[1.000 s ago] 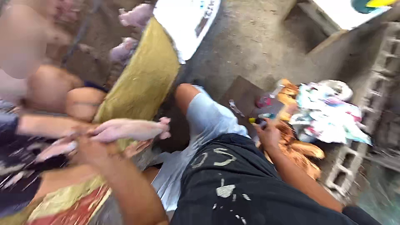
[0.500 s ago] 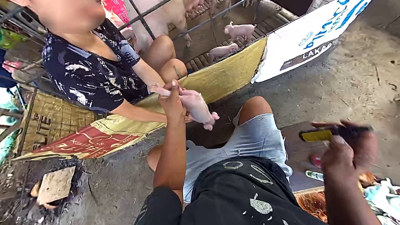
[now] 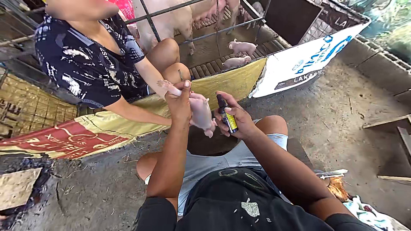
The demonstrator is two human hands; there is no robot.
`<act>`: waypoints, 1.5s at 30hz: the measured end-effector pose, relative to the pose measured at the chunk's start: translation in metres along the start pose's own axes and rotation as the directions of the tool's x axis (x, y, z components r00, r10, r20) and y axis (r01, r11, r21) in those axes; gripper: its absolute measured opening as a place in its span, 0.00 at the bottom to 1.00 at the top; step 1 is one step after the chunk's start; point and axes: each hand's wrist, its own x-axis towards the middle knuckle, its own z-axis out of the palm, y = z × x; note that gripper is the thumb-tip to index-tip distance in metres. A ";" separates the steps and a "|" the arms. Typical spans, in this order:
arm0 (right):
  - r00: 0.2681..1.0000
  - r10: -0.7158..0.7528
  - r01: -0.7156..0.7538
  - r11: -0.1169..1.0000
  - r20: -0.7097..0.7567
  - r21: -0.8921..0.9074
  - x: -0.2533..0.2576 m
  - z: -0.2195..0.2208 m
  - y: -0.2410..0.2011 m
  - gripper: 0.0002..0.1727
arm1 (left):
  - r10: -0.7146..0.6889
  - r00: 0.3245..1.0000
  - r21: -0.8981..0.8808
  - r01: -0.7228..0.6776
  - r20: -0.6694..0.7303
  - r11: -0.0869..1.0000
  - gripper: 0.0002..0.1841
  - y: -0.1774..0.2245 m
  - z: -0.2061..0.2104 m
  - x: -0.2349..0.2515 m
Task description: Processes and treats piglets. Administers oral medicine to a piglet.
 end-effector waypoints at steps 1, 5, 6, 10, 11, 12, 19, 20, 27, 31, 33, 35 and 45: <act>1.000 -0.003 0.003 1.000 -0.007 -0.004 0.002 0.000 0.000 0.30 | 0.002 1.000 0.002 -0.002 0.003 1.000 0.04 0.000 0.002 0.000; 0.978 -0.091 0.000 0.899 -0.188 -0.437 0.004 0.004 -0.002 0.32 | 0.013 0.999 -0.029 -0.014 -0.036 0.999 0.01 -0.004 0.009 0.009; 0.967 -0.135 -0.016 0.815 -0.216 -0.580 0.004 0.006 -0.002 0.32 | 0.011 0.999 -0.020 -0.012 -0.035 1.000 0.01 -0.004 0.010 0.009; 0.933 -0.334 -0.056 0.232 -0.133 -0.971 0.006 0.004 0.000 0.33 | 0.013 0.999 -0.005 -0.014 -0.032 1.000 0.01 -0.008 0.014 0.008; 0.933 -0.346 -0.068 0.099 -0.098 -0.993 0.006 0.003 0.002 0.33 | 0.015 0.999 0.003 -0.015 -0.034 1.000 0.01 -0.008 0.016 0.008; 0.932 -0.354 -0.084 0.000 -0.079 -0.996 0.006 0.002 0.003 0.32 | 0.020 0.999 0.006 -0.020 -0.031 1.000 0.01 -0.008 0.017 0.009; 0.933 -0.345 -0.185 -0.209 -0.104 -0.960 0.009 0.002 0.005 0.32 | 0.045 0.999 0.019 -0.045 -0.010 0.999 0.02 -0.011 0.024 0.008; 0.933 -0.344 -0.189 -0.215 -0.107 -0.958 0.010 0.002 0.004 0.32 | 0.040 0.999 0.026 -0.040 -0.011 0.999 0.02 -0.010 0.026 0.008; 0.929 -0.355 -0.194 -0.221 -0.106 -0.956 0.010 0.001 0.002 0.30 | 0.036 0.999 0.051 -0.036 -0.008 0.998 0.02 -0.010 0.031 0.008; 0.925 -0.357 -0.214 -0.205 -0.131 -0.955 0.008 0.001 0.002 0.33 | 0.024 1.000 0.051 -0.024 0.001 0.998 0.02 -0.011 0.033 0.008; 0.905 -0.403 -0.213 -0.151 -0.136 -0.965 0.002 0.002 -0.001 0.33 | 0.030 1.000 0.061 -0.030 0.000 0.998 0.02 -0.011 0.033 0.009; 0.862 -0.484 -0.194 -0.045 -0.149 -0.980 -0.015 -0.002 -0.008 0.33 | 0.041 0.999 0.059 -0.041 0.005 0.997 0.03 -0.012 0.029 0.011; 0.566 -0.763 -0.508 -0.024 -0.313 -0.861 -0.232 -0.019 -0.010 0.26 | -0.151 0.988 0.137 0.152 -0.023 0.979 0.08 0.000 0.008 0.023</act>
